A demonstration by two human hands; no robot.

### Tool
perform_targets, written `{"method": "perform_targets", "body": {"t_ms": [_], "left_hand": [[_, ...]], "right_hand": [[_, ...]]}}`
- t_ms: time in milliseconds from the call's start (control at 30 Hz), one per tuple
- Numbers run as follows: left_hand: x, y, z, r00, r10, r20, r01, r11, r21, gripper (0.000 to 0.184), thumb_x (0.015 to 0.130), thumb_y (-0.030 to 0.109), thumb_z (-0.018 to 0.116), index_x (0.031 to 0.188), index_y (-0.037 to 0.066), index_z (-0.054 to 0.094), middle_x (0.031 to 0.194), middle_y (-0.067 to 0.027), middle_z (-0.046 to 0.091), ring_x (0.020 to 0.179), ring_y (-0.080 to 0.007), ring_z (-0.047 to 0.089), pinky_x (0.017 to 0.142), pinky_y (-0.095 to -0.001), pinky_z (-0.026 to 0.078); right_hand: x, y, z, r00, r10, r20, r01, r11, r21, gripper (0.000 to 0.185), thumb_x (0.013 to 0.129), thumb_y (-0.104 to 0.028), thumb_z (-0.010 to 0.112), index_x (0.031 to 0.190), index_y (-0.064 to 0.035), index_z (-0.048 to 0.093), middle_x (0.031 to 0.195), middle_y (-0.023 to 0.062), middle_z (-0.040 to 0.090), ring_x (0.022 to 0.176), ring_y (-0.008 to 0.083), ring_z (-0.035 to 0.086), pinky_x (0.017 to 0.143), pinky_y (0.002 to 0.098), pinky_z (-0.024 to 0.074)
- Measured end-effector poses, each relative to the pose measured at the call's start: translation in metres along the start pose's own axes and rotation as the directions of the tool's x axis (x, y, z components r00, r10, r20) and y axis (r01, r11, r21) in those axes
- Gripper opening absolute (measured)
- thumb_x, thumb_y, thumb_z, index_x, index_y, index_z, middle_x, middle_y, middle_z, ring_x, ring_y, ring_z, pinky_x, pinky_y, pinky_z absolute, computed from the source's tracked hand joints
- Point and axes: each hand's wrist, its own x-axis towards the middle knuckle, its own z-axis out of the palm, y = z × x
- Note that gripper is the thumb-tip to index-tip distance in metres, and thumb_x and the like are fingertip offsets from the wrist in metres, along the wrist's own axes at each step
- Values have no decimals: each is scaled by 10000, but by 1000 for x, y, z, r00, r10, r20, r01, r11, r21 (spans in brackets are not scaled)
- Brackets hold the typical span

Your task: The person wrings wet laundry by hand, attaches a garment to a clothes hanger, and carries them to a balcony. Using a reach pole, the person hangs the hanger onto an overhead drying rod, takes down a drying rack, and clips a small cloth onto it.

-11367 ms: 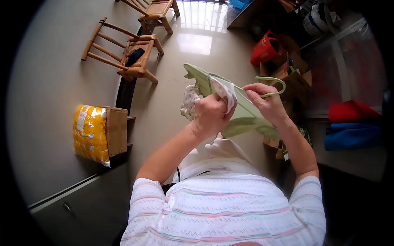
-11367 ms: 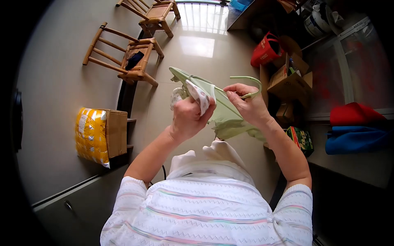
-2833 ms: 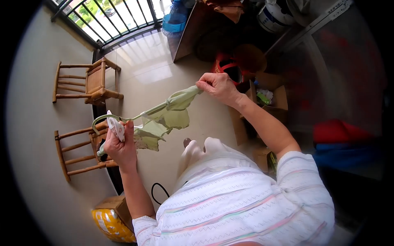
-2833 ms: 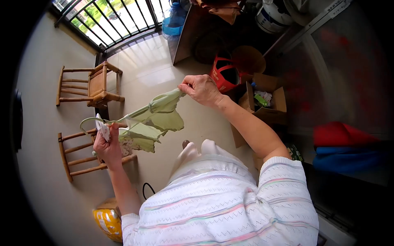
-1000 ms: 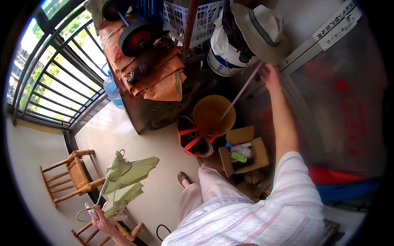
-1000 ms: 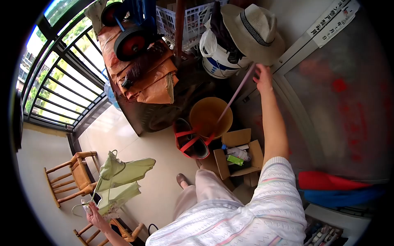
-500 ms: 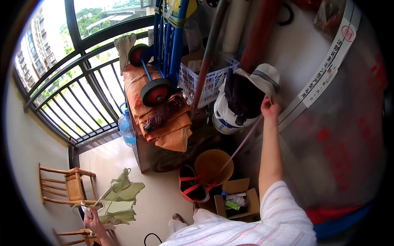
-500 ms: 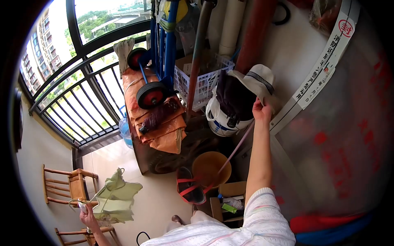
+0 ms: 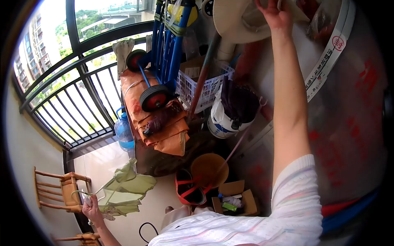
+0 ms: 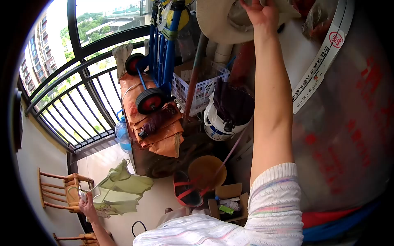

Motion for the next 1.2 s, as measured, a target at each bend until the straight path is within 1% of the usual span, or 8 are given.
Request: {"method": "perform_targets", "body": {"t_ms": [100, 267, 467, 667, 800, 867, 1000, 1200], "left_hand": [[5, -8, -4, 1000, -16, 25, 16, 1000, 6, 235, 830, 141, 605, 645, 35, 505, 584, 80, 393, 547, -28, 301, 481, -191, 238], [8, -1, -8, 997, 34, 65, -37, 999, 39, 267, 824, 114, 606, 608, 44, 467, 569, 86, 368, 538, -20, 292, 467, -190, 216], [12, -6, -17, 999, 18, 42, -21, 997, 71, 286, 823, 121, 608, 602, 42, 444, 563, 81, 350, 531, -25, 282, 455, -200, 216], [2, -2, -26, 1000, 21, -5, -20, 989, 147, 302, 821, 125, 609, 594, 36, 431, 560, 74, 341, 533, -32, 274, 462, -201, 211], [-9, -4, -36, 996, -40, -83, 51, 991, 125, 241, 820, 139, 613, 648, 2, 514, 578, 50, 442, 548, -40, 360, 493, -194, 297], [-14, -7, -43, 995, -75, -69, 85, 985, 151, 203, 819, 149, 615, 715, -20, 572, 604, 18, 519, 566, -50, 426, 529, -201, 363], [-16, -3, -41, 995, -55, -89, 71, 980, 187, 213, 816, 152, 620, 700, -18, 563, 592, 23, 513, 554, -48, 420, 514, -206, 357], [-8, 0, -28, 999, 13, -44, -3, 976, 218, 235, 811, 158, 628, 664, 1, 533, 569, 52, 444, 540, -41, 357, 482, -199, 301]], "right_hand": [[-1, 18, 37, 994, -82, 66, 74, 990, 120, 224, 870, -264, 450, 985, -132, 591, 963, 23, 641, 1042, 206, 538, 934, 591, 282], [-24, 48, 85, 962, -151, 226, 151, 988, 16, 298, 852, -236, 485, 1097, -77, 545, 1037, 92, 603, 1051, 252, 524, 944, 525, 324], [9, 67, 112, 975, 37, 217, 5, 981, -192, 296, 846, -202, 495, 1102, -58, 532, 1052, 99, 590, 1026, 245, 534, 917, 484, 359], [38, 82, 89, 874, 484, 41, -348, 683, -642, 296, 840, -168, 506, 1107, -39, 520, 1066, 107, 576, 1002, 238, 544, 890, 442, 394], [33, 27, 31, 876, 399, -272, -444, 445, -778, 248, 841, -115, 487, 1065, -18, 533, 1017, 104, 597, 929, 207, 586, 832, 372, 458], [11, 1, -9, 771, 351, -532, -637, 451, -626, 273, 805, -123, 539, 1045, 5, 550, 993, 116, 604, 902, 207, 595, 777, 301, 486], [-62, -17, -73, 564, -38, -825, -718, 469, -513, 197, 791, -88, 527, 968, -13, 570, 876, 111, 612, 726, 206, 607, 637, 317, 513], [-141, 10, -136, 652, 417, -633, -715, 616, -331, 265, 842, -256, 518, 976, -33, 573, 797, 49, 619, 675, 159, 601, 521, 280, 495]]}}
